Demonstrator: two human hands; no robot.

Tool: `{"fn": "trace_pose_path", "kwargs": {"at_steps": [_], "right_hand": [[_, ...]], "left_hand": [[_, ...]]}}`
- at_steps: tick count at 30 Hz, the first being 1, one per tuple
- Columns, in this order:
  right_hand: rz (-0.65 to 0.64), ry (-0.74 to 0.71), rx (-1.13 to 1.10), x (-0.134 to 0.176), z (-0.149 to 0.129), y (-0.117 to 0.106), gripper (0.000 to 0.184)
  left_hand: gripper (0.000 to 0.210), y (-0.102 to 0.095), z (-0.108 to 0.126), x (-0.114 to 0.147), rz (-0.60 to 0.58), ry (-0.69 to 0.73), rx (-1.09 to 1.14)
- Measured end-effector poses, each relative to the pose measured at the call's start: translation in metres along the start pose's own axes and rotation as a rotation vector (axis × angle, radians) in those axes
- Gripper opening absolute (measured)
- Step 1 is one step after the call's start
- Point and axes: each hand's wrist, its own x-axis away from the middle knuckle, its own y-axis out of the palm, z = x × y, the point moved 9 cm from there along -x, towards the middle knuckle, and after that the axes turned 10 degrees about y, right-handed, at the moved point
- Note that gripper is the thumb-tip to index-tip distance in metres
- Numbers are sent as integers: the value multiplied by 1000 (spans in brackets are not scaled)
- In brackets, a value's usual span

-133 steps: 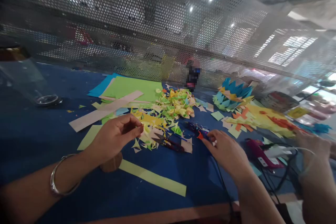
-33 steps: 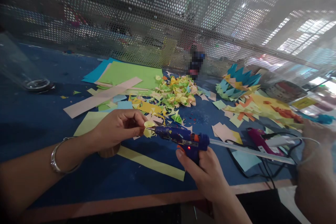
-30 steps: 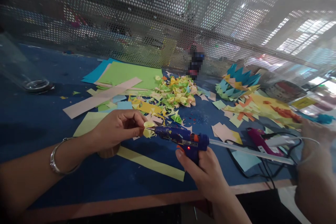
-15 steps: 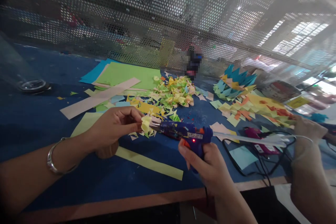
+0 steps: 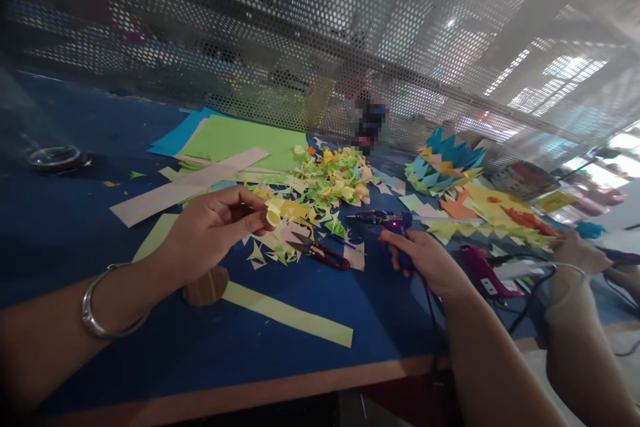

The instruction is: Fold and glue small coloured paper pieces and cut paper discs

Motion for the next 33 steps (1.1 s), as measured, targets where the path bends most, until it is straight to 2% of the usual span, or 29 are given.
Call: {"fn": "trace_pose_path", "kwargs": {"at_steps": [4, 7, 9, 10, 11, 14, 15, 17, 20, 26, 33], "right_hand": [[146, -46, 389, 0, -8, -19, 50], [385, -245, 702, 22, -41, -25, 45], [534, -359, 734, 44, -65, -17, 41], [503, -414, 705, 53, -75, -4, 39], [414, -460, 684, 58, -83, 16, 38], [76, -498, 702, 67, -96, 85, 31], [7, -506, 721, 68, -99, 103, 28], [-48, -523, 793, 69, -103, 127, 23], [-74, -548, 846, 68, -105, 143, 19], [-91, -569, 848, 68, -106, 157, 18], [-100, -531, 813, 64, -105, 161, 14]], "left_hand": [[12, -4, 4, -1, 8, 64, -106], [14, -8, 2, -2, 32, 87, -167], [15, -8, 1, -3, 36, 81, -182], [15, -8, 1, -3, 36, 80, -184], [16, -7, 1, -2, 33, 76, -185], [16, -4, 2, 0, 15, 66, -169], [15, -3, 3, 1, 7, 65, -165], [15, -2, 5, 2, -1, 72, -165], [14, -4, 5, 2, -5, 85, -183], [16, -3, 4, 0, -30, 78, -208], [13, -5, -1, 0, -5, 48, -164]]}}
